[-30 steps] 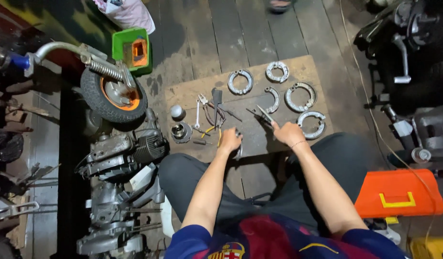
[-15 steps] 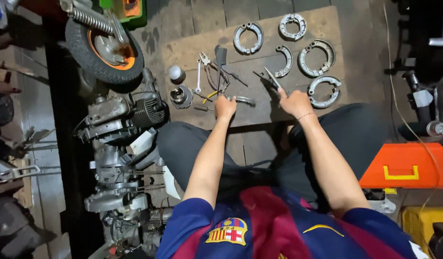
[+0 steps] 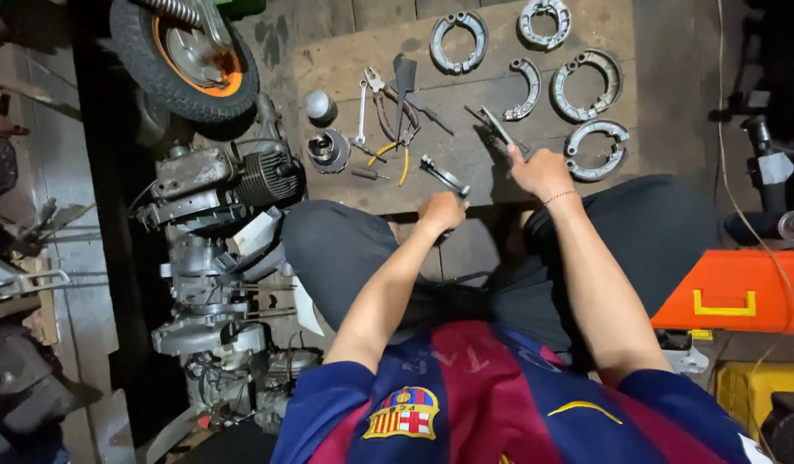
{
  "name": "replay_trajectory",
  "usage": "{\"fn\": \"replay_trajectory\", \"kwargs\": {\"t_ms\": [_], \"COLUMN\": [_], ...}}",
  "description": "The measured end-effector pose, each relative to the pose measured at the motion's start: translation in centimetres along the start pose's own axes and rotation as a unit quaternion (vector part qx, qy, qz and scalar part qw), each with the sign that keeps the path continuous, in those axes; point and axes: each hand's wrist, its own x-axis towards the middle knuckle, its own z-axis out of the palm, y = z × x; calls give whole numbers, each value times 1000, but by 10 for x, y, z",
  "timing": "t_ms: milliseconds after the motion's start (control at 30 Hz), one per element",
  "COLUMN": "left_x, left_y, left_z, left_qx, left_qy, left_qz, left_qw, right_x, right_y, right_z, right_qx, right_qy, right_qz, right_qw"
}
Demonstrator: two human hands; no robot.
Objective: Cleaning and inspecting motorcycle drum brake shoes using a wire brush and a small tool to remove debris.
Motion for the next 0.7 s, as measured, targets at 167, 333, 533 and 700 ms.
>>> {"fn": "replay_trajectory", "kwargs": {"t_ms": [167, 333, 533, 700], "left_x": [29, 36, 30, 38], "left_y": [-27, -43, -33, -44], "left_z": [7, -15, -37, -17], "left_qx": [61, 155, 229, 148], "left_qy": [35, 77, 145, 179], "left_qz": [-53, -133, -82, 37], "left_qw": [996, 976, 959, 972], "right_x": [1, -15, -11, -15], "right_y": [8, -3, -3, -1], "right_z": [5, -6, -5, -6], "right_qx": [17, 6, -1, 12], "right_qy": [7, -3, -5, -1], "right_qz": [0, -5, -6, -17], "right_qw": [1000, 1000, 1000, 1000]}}
